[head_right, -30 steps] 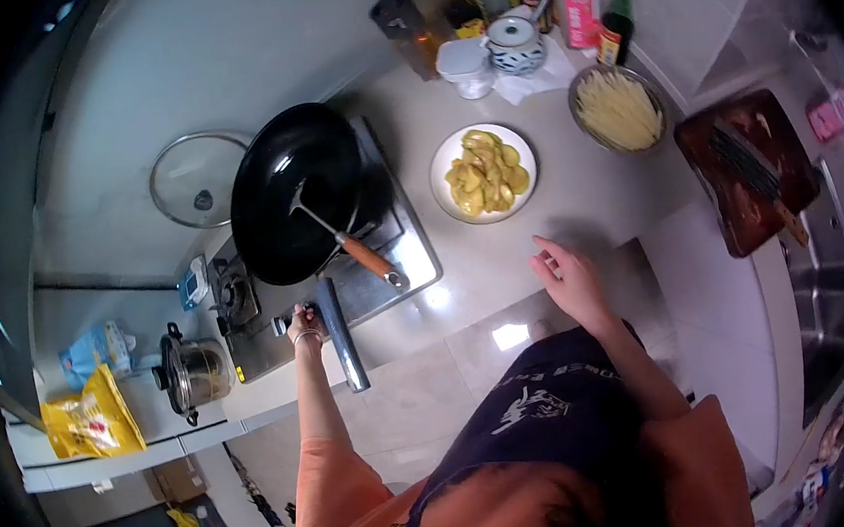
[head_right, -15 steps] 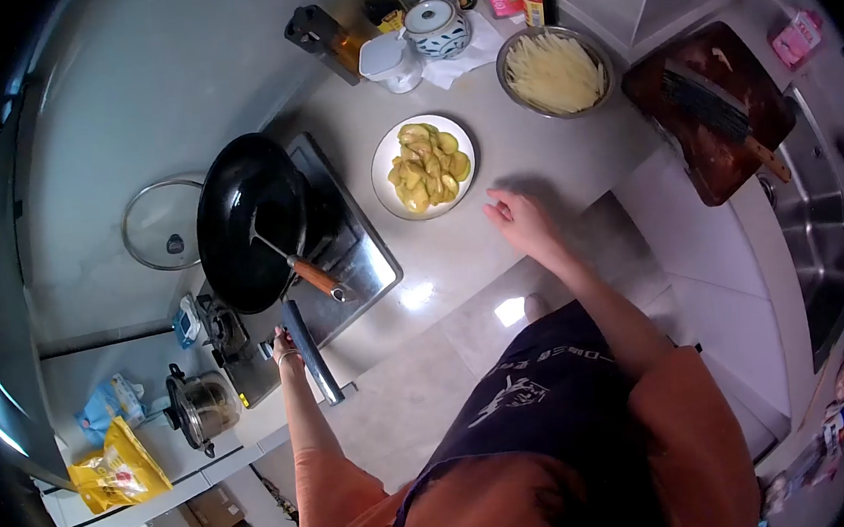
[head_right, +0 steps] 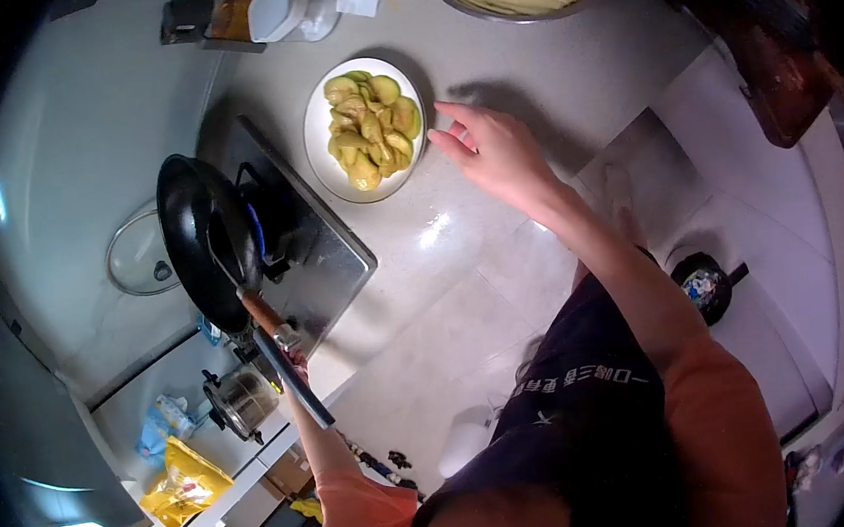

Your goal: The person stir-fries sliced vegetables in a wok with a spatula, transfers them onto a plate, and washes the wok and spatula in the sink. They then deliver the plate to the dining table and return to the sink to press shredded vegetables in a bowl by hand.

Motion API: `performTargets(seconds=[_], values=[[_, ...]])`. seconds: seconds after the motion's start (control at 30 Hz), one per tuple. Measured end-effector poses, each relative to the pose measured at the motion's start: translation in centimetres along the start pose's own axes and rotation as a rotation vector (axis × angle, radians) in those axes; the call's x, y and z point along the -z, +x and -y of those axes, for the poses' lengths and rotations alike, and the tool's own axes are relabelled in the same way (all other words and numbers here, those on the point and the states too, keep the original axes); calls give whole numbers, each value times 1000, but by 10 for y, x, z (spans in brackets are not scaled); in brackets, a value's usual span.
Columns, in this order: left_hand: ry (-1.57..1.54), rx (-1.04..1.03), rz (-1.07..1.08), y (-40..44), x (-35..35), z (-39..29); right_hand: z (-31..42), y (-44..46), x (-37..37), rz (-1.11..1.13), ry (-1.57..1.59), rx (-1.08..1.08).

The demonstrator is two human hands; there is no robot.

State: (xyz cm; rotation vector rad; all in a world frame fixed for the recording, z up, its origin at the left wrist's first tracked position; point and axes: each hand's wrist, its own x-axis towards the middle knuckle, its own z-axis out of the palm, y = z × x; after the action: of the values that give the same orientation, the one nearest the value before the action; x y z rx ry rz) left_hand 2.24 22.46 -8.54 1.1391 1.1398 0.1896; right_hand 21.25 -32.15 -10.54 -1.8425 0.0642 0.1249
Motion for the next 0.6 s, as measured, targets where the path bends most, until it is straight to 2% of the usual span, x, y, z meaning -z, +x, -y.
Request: performTargets(seconds=[0.07, 0.1, 0.13, 0.17, 0.23, 0.3, 0.37, 0.43, 0.5, 0.57, 0.6], values=[[-19, -142, -23, -36, -33, 3, -4, 1, 3, -20, 16, 20], [84, -86, 49, -31, -13, 4, -3, 1, 6, -4, 26, 4], [13, -164, -67, -25, 3, 18, -3, 0, 10, 12, 32, -8], [-67, -241, -175, -47, -21, 32, -3, -1, 12, 11, 23, 1], [48, -59, -76, -86, -32, 54, -11, -5, 13, -18, 78, -12], [108, 38, 7, -119, -50, 86, -16, -2, 13, 0, 90, -33], [455, -133, 91, -162, -105, 122, -15, 10, 9, -25, 46, 18], [447, -142, 170, -193, -175, 139, -14, 31, 1, -59, -31, 114], [294, -159, 249, -204, -243, 137, -8, 54, -3, -73, -101, 210], [161, -194, 318, -200, -302, 125, 3, 79, -6, 162, -58, 25], [101, -164, 322, -190, -320, 122, 3, 88, -9, 182, -67, 58]])
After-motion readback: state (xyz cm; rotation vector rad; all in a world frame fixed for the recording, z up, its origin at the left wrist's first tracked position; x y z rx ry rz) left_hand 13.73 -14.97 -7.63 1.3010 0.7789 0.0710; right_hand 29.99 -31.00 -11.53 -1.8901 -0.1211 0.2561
